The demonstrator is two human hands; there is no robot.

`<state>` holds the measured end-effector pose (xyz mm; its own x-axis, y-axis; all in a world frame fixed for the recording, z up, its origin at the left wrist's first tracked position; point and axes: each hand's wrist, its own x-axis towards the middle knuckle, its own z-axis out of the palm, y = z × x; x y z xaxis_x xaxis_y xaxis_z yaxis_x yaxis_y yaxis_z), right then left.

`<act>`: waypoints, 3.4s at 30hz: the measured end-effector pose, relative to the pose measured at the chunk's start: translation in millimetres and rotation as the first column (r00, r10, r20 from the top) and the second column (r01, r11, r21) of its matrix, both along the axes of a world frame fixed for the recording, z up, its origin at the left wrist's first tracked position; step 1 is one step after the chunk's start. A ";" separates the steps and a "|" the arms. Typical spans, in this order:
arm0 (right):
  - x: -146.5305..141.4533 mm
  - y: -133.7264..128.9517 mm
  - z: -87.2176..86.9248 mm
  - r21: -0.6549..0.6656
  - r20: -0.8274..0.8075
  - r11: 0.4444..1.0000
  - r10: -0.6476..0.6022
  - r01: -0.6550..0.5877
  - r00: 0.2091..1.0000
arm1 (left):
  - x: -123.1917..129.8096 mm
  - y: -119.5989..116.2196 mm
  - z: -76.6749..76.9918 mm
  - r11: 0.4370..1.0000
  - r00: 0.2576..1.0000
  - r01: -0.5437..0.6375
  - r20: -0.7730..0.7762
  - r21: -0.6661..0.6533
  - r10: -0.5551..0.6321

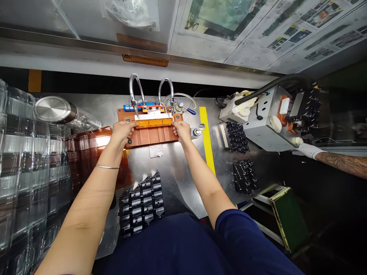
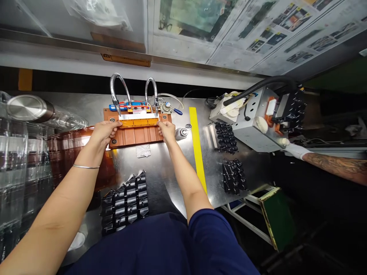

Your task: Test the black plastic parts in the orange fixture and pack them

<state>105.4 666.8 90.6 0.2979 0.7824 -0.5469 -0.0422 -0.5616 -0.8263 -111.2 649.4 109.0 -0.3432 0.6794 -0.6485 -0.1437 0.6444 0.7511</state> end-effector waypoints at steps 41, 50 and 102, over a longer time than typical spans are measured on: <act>26.0 -89.8 1.4 0.118 -0.025 0.977 0.181 -0.177 0.983 | -39.7 -26.8 1.9 0.993 0.982 0.118 0.146 0.009 -0.118; 5.7 -283.6 -13.8 -0.169 0.055 0.806 0.583 -0.568 0.811 | -8.5 -104.3 9.7 0.997 0.991 0.059 0.116 0.052 -0.065; 22.3 -200.7 52.9 0.113 0.627 0.649 0.542 -0.753 0.561 | 24.6 -250.8 37.5 0.435 0.500 0.726 -0.843 0.532 0.197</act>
